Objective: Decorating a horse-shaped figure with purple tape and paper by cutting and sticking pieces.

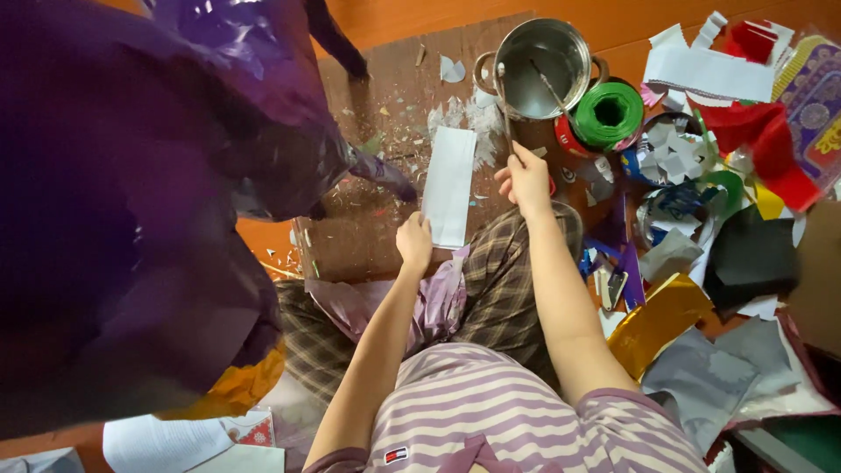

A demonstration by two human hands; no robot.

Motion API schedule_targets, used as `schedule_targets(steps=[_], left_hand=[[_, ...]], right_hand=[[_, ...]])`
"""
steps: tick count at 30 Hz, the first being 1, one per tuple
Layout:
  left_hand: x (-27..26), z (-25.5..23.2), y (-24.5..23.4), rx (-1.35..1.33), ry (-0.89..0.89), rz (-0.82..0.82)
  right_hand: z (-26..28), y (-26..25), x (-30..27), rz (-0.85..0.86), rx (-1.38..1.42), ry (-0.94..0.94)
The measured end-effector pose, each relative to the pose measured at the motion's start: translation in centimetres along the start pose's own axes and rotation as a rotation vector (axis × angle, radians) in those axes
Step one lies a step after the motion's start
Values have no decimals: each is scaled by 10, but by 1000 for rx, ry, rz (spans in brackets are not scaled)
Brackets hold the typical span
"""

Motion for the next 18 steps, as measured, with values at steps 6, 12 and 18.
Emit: schedule_targets(steps=[6, 12, 18], left_hand=[[3, 10, 6, -347, -18, -192], [21, 38, 61, -1145, -411, -63], [28, 48, 78, -1301, -494, 15]], right_hand=[[-18, 0, 19, 43, 291, 235], [3, -3, -5, -53, 28, 114], [44, 32, -58, 229, -1001, -259]])
Point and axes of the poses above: each hand's wrist, its own x-axis towards the middle knuckle, its own y-axis out of the palm, z = x × y, the point moved 2 cm from there along x, towards the middle knuckle, and after that the axes turned 4 degrees about y, right-handed, at the moved point
